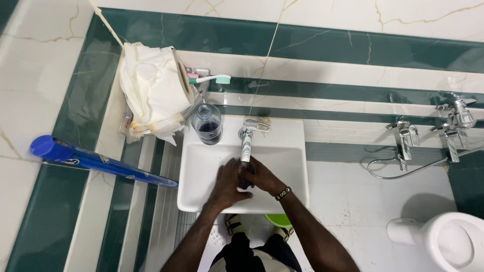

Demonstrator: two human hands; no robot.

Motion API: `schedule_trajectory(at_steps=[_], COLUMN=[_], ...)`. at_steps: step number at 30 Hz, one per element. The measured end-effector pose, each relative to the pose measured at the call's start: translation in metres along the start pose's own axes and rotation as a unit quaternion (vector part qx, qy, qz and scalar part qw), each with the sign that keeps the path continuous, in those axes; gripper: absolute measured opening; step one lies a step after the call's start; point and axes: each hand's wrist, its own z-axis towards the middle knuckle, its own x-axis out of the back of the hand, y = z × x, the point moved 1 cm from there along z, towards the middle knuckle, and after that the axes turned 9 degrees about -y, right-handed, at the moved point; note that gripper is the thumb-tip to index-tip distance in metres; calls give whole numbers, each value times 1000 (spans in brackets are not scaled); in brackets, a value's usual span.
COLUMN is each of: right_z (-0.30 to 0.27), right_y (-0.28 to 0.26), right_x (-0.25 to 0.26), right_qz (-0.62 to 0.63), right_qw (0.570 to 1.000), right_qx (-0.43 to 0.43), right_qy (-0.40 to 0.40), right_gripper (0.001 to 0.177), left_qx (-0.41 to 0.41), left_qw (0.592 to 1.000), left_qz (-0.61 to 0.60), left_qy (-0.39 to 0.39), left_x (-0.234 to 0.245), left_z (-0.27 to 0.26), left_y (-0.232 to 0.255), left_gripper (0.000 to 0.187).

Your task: The person wipes several wall-mounted chrome faucets with a cloth, then rinses the cloth under water at a sink and continues wiping the faucets.

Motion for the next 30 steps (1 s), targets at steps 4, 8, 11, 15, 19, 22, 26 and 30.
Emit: schedule_trajectory(at_steps=[4, 8, 11, 15, 19, 22, 26, 30], right_z=[-6, -17, -28, -36, -33, -18, -19, -17], right_y=[-10, -5, -17, -62, -95, -93, -79, -79], right_x=[5, 14, 31, 50, 50, 46, 17, -4], right_qz=[193, 211, 81, -144, -401, -357, -399, -390], right_qw=[980, 975, 994, 930, 745, 845, 832, 872], right_qx=[47, 62, 30, 90, 314, 157, 122, 45], right_qy=[-22, -26, 63, 325, 430, 367, 367, 293], right_gripper=[69, 69, 60, 34, 49, 42, 27, 32], left_qx=[48, 52, 233, 199, 249, 299, 327, 300], left_qw=[998, 991, 933, 869, 799, 767, 708, 681], left_qz=[32, -103, -269, -452, -541, -559, -617, -659], left_qy=[39, 60, -53, -41, -83, -99, -106, -111], left_x=[-12, -17, -21, -34, -35, -29, -38, -48], left_z=[18, 15, 14, 21, 22, 21, 9, 12], left_y=[-8, -28, -32, -29, -26, -24, -35, -36], left_gripper=[76, 60, 58, 41, 46, 50, 49, 48])
